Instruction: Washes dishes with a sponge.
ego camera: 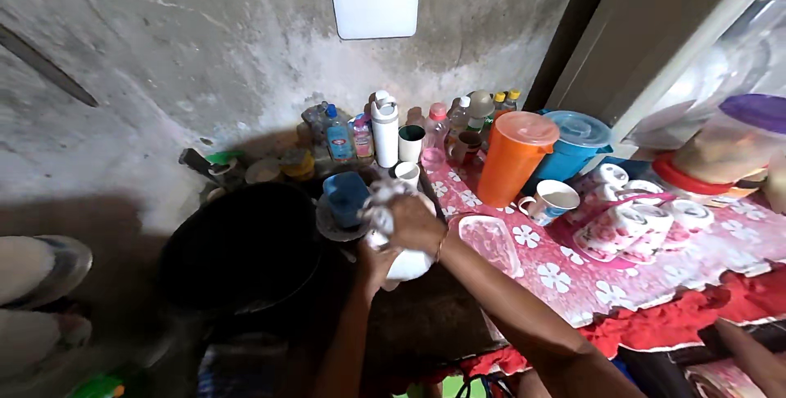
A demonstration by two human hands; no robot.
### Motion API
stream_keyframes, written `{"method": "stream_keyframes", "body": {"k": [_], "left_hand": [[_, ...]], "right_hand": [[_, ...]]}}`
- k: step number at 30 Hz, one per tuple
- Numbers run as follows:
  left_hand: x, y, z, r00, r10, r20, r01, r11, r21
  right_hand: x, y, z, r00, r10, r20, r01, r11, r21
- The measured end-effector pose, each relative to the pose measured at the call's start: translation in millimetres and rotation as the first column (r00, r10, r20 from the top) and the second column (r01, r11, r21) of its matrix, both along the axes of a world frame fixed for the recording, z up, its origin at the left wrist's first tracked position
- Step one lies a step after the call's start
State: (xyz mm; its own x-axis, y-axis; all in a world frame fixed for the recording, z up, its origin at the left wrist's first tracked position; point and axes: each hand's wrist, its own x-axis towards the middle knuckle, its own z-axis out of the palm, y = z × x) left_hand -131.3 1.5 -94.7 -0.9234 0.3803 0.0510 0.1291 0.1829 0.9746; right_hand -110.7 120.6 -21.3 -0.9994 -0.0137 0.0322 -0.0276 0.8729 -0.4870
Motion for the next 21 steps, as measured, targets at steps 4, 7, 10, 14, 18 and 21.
{"method": "stream_keyframes", "body": {"k": [4, 7, 10, 14, 18, 21], "left_hand": [[-8, -14, -2, 0.992, -0.077, -0.098, 0.072, 0.996, -0.049], [-6, -26, 2, 0.984, -0.16, -0.08, 0.158, 0.987, -0.031], [-15, -25, 3, 0.979, -0.203, 0.02, 0.204, 0.976, -0.078], [-23, -10, 4, 0.982, -0.183, 0.038, 0.186, 0.975, -0.117], [-25, -14, 0, 0.977, -0.213, 0.027, 0.215, 0.975, -0.061], [-19, -8, -7, 0.987, -0.146, 0.069, 0.145, 0.989, 0.023]], "right_hand": [[-6, 13, -17, 0.982, -0.007, -0.186, -0.005, 0.998, -0.065], [-32, 60, -23, 0.974, -0.195, -0.112, 0.147, 0.93, -0.338], [-29, 53, -7, 0.982, -0.186, -0.018, 0.18, 0.968, -0.173], [-13, 5, -20, 0.984, 0.071, -0.166, -0.051, 0.991, 0.121], [-33, 35, -26, 0.978, -0.207, 0.006, 0.201, 0.941, -0.271], [-40, 37, -24, 0.957, -0.274, 0.092, 0.288, 0.928, -0.235]]}}
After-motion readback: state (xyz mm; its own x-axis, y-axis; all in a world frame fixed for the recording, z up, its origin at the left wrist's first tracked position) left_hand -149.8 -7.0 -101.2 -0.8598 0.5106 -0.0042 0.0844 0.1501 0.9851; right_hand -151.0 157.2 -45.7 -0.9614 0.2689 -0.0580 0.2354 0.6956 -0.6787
